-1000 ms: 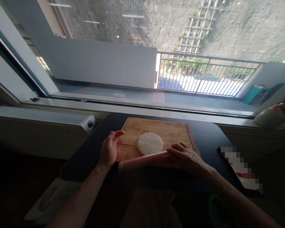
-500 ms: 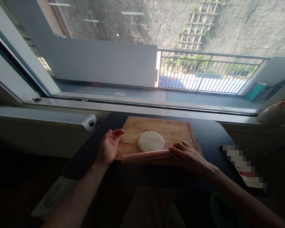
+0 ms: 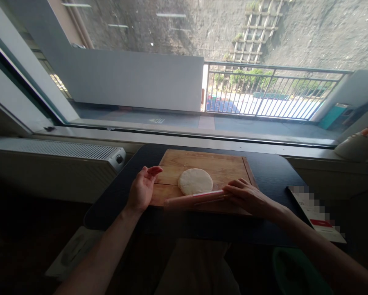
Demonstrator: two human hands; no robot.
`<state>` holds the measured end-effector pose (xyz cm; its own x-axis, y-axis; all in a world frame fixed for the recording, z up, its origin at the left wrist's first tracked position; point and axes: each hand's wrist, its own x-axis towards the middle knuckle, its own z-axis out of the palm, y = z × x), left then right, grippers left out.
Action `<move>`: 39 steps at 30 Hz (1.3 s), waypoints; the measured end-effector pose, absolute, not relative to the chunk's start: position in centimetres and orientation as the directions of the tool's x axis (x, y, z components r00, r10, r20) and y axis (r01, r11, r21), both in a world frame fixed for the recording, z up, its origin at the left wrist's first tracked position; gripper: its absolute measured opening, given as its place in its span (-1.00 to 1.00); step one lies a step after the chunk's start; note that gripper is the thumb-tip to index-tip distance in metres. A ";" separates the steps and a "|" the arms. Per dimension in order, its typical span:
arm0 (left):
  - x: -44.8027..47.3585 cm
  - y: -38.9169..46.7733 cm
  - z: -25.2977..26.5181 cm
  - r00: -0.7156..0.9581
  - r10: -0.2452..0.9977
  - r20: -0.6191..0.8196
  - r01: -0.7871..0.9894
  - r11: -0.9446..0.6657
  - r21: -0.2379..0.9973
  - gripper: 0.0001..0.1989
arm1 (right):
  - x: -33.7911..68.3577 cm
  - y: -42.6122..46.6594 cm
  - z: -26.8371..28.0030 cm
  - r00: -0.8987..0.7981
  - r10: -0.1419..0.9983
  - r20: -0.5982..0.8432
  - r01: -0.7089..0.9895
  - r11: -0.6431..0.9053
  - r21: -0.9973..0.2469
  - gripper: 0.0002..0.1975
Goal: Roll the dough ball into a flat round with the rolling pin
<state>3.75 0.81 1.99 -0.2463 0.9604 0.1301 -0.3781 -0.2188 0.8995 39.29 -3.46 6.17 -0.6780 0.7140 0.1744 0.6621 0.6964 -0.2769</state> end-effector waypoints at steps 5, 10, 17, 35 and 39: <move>4.6 0.2 4.2 -0.327 0.925 0.192 0.004 -0.201 0.979 -0.73 | 38.8 -3.2 6.0 -0.673 0.709 0.210 0.639 0.701 -0.317 -0.72; 8.3 -2.8 5.8 0.102 0.849 0.519 0.725 -0.421 0.545 -0.70 | 37.2 -3.0 6.2 -0.584 0.750 0.311 0.695 0.660 -0.286 -0.73; 10.9 -1.1 3.1 0.237 0.853 0.465 0.905 -0.368 0.214 -0.47 | 33.9 -0.6 6.0 -0.421 0.858 0.296 0.858 0.482 -0.177 -0.65; 10.7 -1.3 3.5 0.191 0.867 0.460 0.916 -0.326 0.233 -0.49 | 33.1 -2.2 4.3 -0.296 0.908 0.297 0.927 0.348 -0.140 -0.54; 10.2 -4.3 3.0 0.278 0.843 0.461 0.888 -0.408 0.213 -0.46 | 34.1 -5.4 3.5 -0.389 0.868 0.310 0.883 0.447 -0.142 -0.50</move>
<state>10.16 -4.28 3.01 0.2776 0.8431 0.4607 0.8877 -0.4084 0.2126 34.12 -5.43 3.47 -0.3890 0.8676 0.3098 0.8832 0.4469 -0.1424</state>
